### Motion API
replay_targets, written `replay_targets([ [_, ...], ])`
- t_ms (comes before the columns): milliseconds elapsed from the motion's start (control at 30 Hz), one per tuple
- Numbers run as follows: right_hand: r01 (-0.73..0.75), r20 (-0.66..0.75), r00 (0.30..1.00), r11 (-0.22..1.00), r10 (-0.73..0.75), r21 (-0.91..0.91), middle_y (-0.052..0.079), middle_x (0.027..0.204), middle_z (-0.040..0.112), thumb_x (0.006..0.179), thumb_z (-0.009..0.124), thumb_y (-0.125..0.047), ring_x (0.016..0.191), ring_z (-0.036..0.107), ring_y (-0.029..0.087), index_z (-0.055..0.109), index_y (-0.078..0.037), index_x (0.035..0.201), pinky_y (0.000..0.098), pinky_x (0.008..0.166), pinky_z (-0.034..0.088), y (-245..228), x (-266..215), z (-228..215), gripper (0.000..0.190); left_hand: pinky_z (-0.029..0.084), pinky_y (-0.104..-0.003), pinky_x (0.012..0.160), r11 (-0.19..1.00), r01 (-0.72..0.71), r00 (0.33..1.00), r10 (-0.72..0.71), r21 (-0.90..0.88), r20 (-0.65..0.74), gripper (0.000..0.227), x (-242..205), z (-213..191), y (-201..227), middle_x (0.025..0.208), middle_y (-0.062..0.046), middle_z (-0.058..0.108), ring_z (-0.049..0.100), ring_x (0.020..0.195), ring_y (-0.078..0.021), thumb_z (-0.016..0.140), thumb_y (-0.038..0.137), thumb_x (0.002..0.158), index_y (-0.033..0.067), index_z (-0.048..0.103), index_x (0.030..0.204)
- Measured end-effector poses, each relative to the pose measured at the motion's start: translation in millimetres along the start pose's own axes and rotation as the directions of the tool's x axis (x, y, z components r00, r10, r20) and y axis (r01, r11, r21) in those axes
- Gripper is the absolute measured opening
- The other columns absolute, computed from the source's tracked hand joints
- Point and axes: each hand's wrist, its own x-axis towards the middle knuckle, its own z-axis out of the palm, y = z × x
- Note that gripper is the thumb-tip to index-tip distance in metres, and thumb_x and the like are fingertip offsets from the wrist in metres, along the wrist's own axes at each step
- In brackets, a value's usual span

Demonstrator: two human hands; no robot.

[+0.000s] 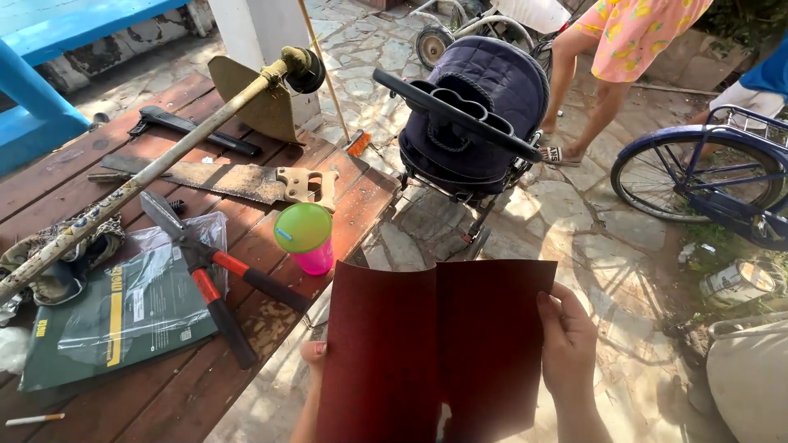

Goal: The person is tearing a large sheet of sandpaper into smaller, rectangular pieces by folding and ripping them by hand on a wooden table.

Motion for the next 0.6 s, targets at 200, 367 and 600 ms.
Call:
replay_targets([
  [200, 0.190, 0.048, 0.981, 0.974, -0.186, -0.125, 0.009, 0.110, 0.074, 0.103, 0.060, -0.018, 0.107, 0.068, 0.018, 0.068, -0.003, 0.127, 0.0317, 0.104, 0.053, 29.2, 32.1, -15.3, 0.030, 0.059, -0.033, 0.071, 0.856, -0.264, 0.965, 0.235, 0.445, 0.119, 0.052, -70.3, 209.1, 42.5, 0.101, -0.013, 0.077, 0.072, 0.084, -0.0210, 0.069, -0.004, 0.078, -0.0036, 0.064, 0.129],
  [367, 0.246, 0.335, 0.922, 0.962, -0.193, -0.122, 0.007, 0.106, 0.077, 0.102, 0.060, -0.019, 0.103, 0.069, 0.015, 0.072, -0.005, 0.122, 0.0295, 0.098, 0.052, 24.9, 53.5, -5.9, 0.028, 0.063, -0.030, 0.091, 0.625, -0.262, 0.805, 0.562, 0.736, -0.190, 0.043, -90.0, 213.4, 41.6, 0.115, -0.012, 0.081, 0.075, 0.102, -0.0174, 0.079, 0.005, 0.082, 0.0031, 0.074, 0.125],
  [600, 0.269, 0.438, 0.878, 0.956, -0.193, -0.118, 0.006, 0.106, 0.071, 0.103, 0.062, -0.018, 0.106, 0.065, 0.017, 0.070, -0.004, 0.122, 0.0326, 0.102, 0.051, 42.5, 78.1, 29.5, 0.024, 0.069, -0.032, 0.080, 0.547, -0.248, 0.681, 0.685, 0.800, -0.257, 0.026, -148.3, 215.0, 47.2, 0.100, -0.011, 0.085, 0.080, 0.091, -0.0211, 0.081, 0.007, 0.082, 0.0026, 0.081, 0.108],
])
